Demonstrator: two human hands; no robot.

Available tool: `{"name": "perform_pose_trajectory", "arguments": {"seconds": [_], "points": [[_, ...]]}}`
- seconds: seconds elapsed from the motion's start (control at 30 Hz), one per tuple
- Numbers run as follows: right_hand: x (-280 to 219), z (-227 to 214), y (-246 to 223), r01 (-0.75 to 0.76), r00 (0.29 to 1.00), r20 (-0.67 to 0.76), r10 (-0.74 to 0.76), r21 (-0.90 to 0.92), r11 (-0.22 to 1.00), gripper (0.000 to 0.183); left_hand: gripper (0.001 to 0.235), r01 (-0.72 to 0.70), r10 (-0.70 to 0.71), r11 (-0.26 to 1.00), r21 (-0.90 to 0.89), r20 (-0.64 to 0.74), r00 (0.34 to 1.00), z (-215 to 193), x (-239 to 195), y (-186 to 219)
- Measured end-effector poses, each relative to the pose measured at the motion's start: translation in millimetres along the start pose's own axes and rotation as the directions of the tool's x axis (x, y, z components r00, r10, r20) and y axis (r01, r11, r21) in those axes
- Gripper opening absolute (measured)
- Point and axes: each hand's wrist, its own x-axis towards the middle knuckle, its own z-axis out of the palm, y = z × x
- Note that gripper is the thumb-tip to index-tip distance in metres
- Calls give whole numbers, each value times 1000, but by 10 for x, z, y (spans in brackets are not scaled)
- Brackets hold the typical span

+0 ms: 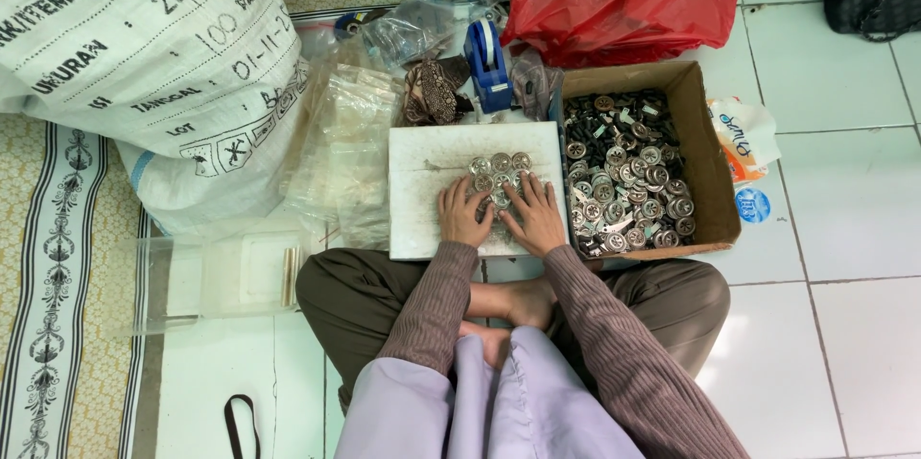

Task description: The person sits on the floor and sorts metal buttons from a cardboard box onto a white board. They then place the sorted buttons into small plastic bags and seal them.

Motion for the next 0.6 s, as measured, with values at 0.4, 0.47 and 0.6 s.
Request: {"name": "perform_pose_trajectory", "arguments": {"seconds": [0.4, 0.47, 0.6], "points": [[3, -52, 77, -78, 997, 7, 81, 359, 930, 69, 38, 90, -88, 996, -7, 125, 988, -67, 42, 23], [39, -137, 140, -133, 989, 12, 150, 539, 832, 69, 38, 96, -95, 995, -14, 102, 990, -62, 47, 11], [45, -322, 328, -132, 932, 82, 353, 984, 118, 62, 38, 162, -161, 978, -132, 15, 987, -170, 87, 82]]}}
